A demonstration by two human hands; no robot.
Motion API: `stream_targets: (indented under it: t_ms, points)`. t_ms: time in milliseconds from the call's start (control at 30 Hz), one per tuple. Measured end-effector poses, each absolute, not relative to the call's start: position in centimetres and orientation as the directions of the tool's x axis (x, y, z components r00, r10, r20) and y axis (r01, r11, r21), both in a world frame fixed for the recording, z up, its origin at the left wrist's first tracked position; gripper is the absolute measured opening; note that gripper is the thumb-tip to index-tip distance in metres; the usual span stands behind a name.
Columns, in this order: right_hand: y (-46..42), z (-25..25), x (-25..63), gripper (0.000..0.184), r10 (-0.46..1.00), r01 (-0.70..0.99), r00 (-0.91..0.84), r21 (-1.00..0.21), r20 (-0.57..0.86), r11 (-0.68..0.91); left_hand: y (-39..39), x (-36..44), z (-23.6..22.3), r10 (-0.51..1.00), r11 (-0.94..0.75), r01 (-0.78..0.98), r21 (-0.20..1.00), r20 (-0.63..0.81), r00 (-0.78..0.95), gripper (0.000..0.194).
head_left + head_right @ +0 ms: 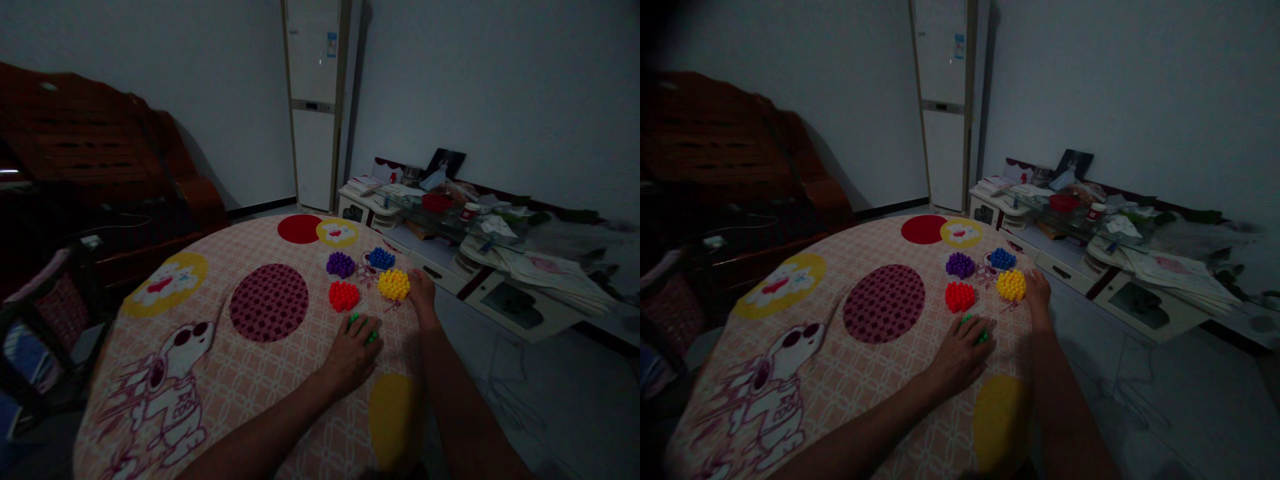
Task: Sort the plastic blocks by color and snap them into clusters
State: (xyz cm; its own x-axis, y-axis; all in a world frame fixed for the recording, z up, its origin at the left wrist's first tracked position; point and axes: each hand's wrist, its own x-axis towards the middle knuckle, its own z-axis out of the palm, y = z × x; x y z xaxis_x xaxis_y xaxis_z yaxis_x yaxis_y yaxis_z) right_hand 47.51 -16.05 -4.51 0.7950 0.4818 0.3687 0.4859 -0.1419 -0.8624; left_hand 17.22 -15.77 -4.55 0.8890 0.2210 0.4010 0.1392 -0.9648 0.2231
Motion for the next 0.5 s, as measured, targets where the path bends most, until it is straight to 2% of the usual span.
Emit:
stream_targets:
  t_ms: [67,167,267,367,500]
  points:
    - [-14.1,-4.7,46.3,0.041,0.515,0.438,0.804,-0.881,0.297,-0.175,-15.2,17.2,-4.5,0.307,-0.945,0.224,0.240,0.409,0.859,0.031]
    - [-11.6,-5.1,42.6,0.037,0.655,0.413,0.723,-0.898,0.221,-0.152,-12.4,15.7,-4.7,0.479,-0.874,0.358,0.329,0.451,0.753,0.030]
    - [-9.1,-5.4,38.1,0.038,0.799,0.432,0.570,-0.897,0.193,-0.091,-7.3,13.0,-5.3,0.667,-0.744,0.517,0.422,0.450,0.594,0.036]
    - [-6.8,-5.3,33.4,0.043,0.916,0.330,0.383,-0.944,0.121,-0.014,-1.2,10.0,-5.5,0.797,-0.604,0.635,0.482,0.376,0.472,0.039]
    - [-4.8,-4.6,26.7,0.053,0.992,0.298,0.042,-0.949,0.116,0.098,4.5,7.1,-4.6,0.836,-0.537,0.583,0.610,0.295,0.463,0.040]
